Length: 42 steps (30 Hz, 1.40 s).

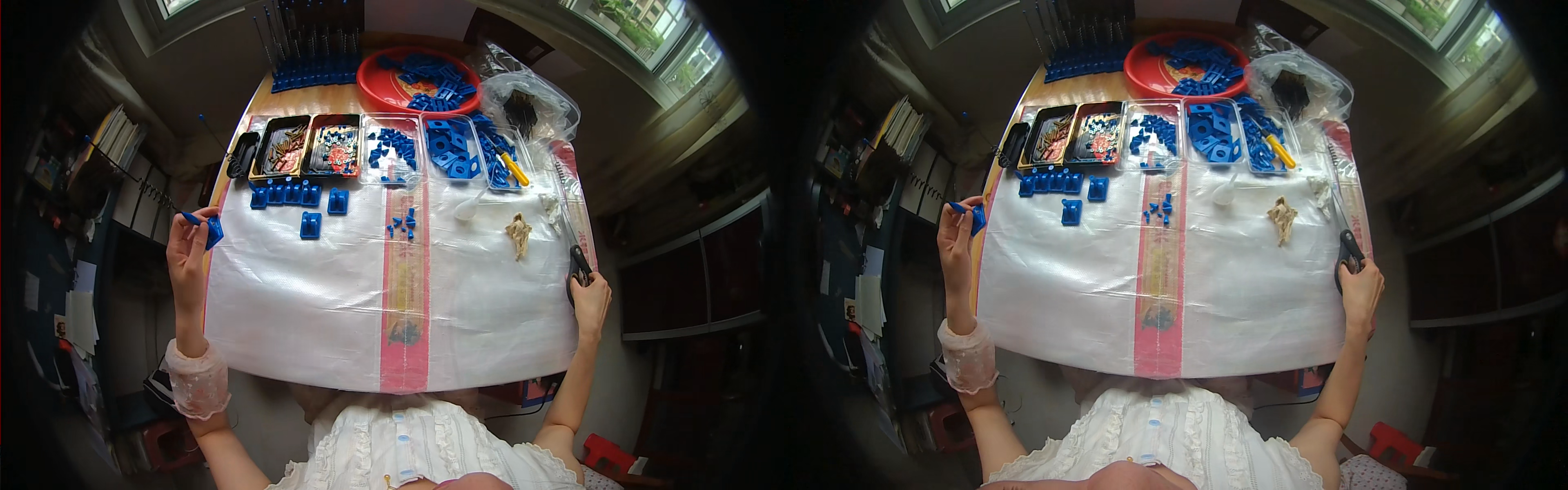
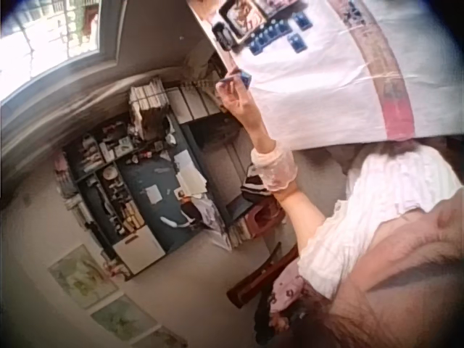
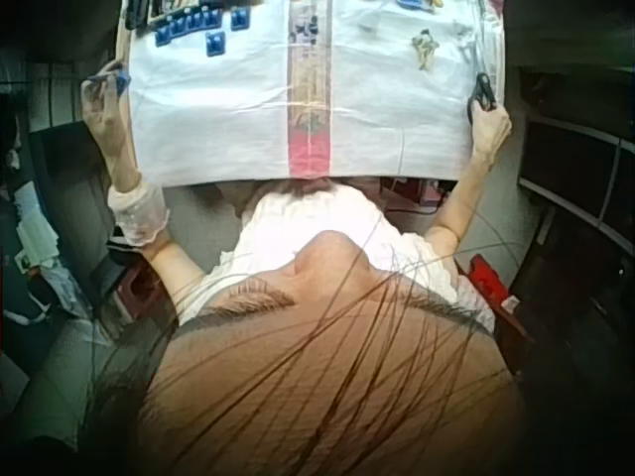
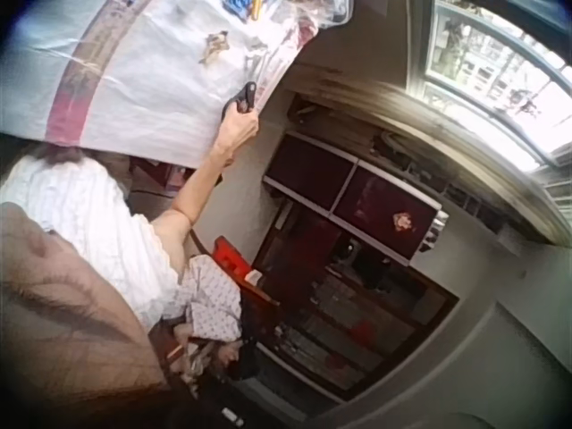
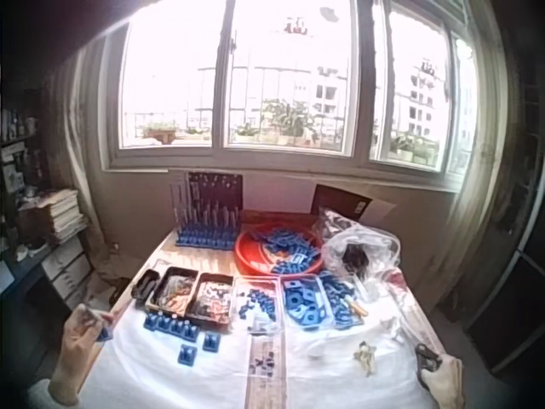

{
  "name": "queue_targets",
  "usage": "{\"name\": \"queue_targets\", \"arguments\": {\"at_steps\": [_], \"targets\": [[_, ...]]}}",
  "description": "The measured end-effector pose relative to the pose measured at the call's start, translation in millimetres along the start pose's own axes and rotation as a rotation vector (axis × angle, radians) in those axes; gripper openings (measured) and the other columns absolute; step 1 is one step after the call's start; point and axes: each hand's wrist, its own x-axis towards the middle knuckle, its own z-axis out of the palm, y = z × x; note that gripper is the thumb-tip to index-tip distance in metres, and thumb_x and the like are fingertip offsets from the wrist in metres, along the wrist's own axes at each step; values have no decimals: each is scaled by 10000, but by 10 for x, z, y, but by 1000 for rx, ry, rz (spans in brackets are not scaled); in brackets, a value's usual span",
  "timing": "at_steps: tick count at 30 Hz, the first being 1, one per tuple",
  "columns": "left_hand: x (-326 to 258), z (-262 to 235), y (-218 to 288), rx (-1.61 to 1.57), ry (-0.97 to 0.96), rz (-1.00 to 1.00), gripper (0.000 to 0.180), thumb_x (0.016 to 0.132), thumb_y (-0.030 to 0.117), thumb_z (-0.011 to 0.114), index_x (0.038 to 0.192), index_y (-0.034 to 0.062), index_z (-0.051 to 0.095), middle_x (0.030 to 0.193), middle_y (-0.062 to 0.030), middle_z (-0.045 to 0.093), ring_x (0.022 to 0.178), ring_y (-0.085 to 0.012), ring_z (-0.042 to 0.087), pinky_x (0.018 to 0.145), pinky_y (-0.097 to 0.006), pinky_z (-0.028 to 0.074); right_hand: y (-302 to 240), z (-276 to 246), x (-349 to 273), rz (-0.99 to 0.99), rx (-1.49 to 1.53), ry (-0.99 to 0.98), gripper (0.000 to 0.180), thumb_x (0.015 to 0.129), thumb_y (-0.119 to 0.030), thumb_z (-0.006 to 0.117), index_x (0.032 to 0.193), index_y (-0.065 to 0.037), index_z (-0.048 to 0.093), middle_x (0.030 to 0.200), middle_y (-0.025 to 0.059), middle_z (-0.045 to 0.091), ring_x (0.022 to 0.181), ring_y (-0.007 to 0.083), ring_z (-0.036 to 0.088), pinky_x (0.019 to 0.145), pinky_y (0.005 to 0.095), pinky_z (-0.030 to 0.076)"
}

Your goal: Assembling small blue plastic parts onto metal wires and springs at a workstation.

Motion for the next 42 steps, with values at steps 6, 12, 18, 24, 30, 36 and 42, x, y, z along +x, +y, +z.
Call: {"name": "queue_targets", "arguments": {"at_steps": [6, 12, 18, 24, 30, 36, 42], "targets": [[-485, 699, 529, -150, -354, -51, 61, 1034, 38, 552, 1079, 68, 580, 1194, -117, 656, 1062, -126, 619, 911, -251, 476, -24, 25, -87, -68, -14, -3, 357, 847, -233, 769, 962, 94, 683, 956, 297, 698, 948, 459, 677, 864, 491, 519], [-662, 1263, 583, -448, -700, -366, 92, 1055, 80, 542, 1132, 34, 565, 1136, -76, 640, 1027, -101, 602, 939, -281, 513, 45, 120, -137, -221, -160, 11, 333, 931, -234, 704, 1000, 84, 634, 1060, 276, 646, 1000, 469, 631, 870, 515, 500], [-735, 1652, 433, -624, -866, -555, 194, 1090, 199, 509, 1171, 29, 558, 1084, -35, 654, 1015, -91, 612, 934, -276, 511, 65, 150, -172, -260, -335, -43, 283, 949, -203, 689, 1008, 68, 634, 1044, 249, 624, 1000, 432, 635, 866, 502, 503], [-793, 1766, 321, -664, -917, -620, 205, 1082, 223, 536, 1158, 38, 579, 1033, -23, 657, 966, -79, 608, 869, -259, 513, -364, -118, -309, -461, -92, 35, 229, 941, -133, 695, 1065, 56, 658, 961, 180, 664, 856, 299, 674, 787, 398, 532], [-788, 1941, 397, -639, -1034, -625, 214, 1056, 239, 596, 1083, 34, 650, 982, -5, 658, 902, -64, 606, 795, -237, 512, -1289, 137, -880, -410, 1064, -1002, 227, 951, -30, 692, 1172, 25, 687, 925, 4, 681, 834, 60, 625, 739, 249, 509], [-800, 2039, 375, -592, -1013, -647, 219, 1042, 246, 622, 1068, 40, 693, 968, -2, 686, 884, -66, 619, 795, -236, 517, -1457, 419, -1098, -374, 1347, -1173, 217, 955, 4, 673, 1170, 33, 680, 1010, 27, 675, 896, 80, 643, 745, 241, 507], [-794, 2054, 282, -580, -1035, -671, 226, 1034, 269, 630, 1037, 51, 690, 931, 6, 681, 857, -57, 612, 771, -233, 519, -1475, 411, -1110, -218, 1382, -1208, 108, 966, -22, 674, 1035, 38, 730, 911, 53, 696, 737, 93, 606, 667, 239, 486]]}}
